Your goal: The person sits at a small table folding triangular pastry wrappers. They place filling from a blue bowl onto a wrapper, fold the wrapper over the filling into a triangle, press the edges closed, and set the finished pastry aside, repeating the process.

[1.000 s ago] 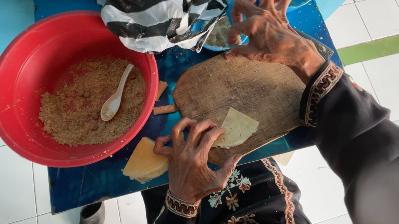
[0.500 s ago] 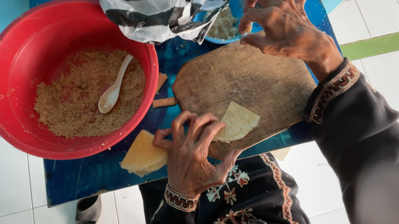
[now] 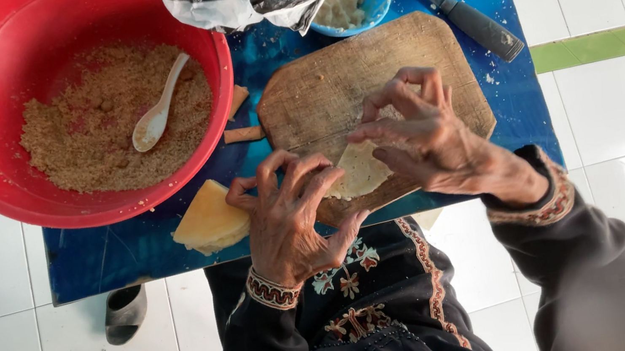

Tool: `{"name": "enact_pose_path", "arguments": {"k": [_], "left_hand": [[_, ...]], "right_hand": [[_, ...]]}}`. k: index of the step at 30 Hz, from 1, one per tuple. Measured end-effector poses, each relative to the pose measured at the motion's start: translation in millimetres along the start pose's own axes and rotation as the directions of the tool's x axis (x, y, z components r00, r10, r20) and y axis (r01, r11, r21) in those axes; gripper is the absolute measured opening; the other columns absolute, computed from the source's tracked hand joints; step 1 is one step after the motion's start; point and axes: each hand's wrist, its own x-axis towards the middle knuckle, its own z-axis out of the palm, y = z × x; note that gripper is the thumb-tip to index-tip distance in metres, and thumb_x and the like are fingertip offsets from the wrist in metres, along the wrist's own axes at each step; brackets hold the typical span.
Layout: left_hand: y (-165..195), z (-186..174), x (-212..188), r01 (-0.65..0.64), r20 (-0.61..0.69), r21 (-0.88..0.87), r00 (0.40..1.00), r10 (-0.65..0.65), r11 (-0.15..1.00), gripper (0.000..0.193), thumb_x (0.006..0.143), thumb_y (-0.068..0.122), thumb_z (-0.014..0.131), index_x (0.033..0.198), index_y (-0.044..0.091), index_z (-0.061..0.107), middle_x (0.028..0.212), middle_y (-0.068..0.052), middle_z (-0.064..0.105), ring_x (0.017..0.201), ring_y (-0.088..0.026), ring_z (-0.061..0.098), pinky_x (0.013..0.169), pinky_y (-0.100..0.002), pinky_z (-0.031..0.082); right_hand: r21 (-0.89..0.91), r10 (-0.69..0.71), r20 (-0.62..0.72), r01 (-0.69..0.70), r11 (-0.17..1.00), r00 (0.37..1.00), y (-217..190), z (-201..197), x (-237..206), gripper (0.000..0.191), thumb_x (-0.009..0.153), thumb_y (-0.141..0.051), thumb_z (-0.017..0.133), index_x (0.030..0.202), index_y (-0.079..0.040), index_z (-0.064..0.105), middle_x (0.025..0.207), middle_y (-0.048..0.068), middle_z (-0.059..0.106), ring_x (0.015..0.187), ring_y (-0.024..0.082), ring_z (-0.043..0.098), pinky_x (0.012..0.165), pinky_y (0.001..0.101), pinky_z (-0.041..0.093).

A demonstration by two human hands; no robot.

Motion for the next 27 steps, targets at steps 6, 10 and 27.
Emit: {"name": "enact_pose_path", "arguments": {"k": [6, 10, 27], "left_hand": [[-2, 2, -2, 0.006, -0.005, -0.005, 1.000, -0.006, 1.000, 0.045, 0.078, 0.051, 0.079, 0.105, 0.016, 0.074, 0.121, 0.006, 0.063, 0.123, -0.028, 0.049, 0.102, -0.056, 0.026], [-4, 5, -4, 0.003, -0.011, -0.002, 1.000, -0.003, 1.000, 0.044, 0.079, 0.051, 0.079, 0.104, 0.015, 0.074, 0.121, 0.006, 0.063, 0.124, -0.028, 0.049, 0.105, -0.056, 0.027], [-2, 3, -3, 0.018, -0.009, 0.005, 1.000, -0.018, 1.000, 0.044, 0.076, 0.049, 0.082, 0.101, 0.014, 0.076, 0.119, 0.007, 0.064, 0.122, -0.025, 0.049, 0.102, -0.054, 0.024]], "right_hand": [[-0.443, 0.022, -0.056, -0.045, 0.895, 0.998, -23, 13, -19, 0.055, 0.081, -0.014, 0.076, 0.135, -0.022, 0.073, 0.132, 0.003, 0.055, 0.126, 0.034, 0.040, 0.101, 0.0540, 0.028], [-0.512, -0.050, -0.094, -0.005, 0.859, 0.994, -34, 16, -29, 0.055, 0.081, -0.045, 0.080, 0.130, -0.022, 0.072, 0.125, 0.003, 0.052, 0.124, 0.034, 0.039, 0.097, 0.0577, 0.028], [-0.589, -0.021, -0.156, -0.076, 0.805, 0.988, -43, 23, -36, 0.044, 0.091, -0.040, 0.079, 0.132, -0.024, 0.074, 0.131, -0.002, 0.052, 0.128, 0.030, 0.040, 0.102, 0.0568, 0.028]]}}
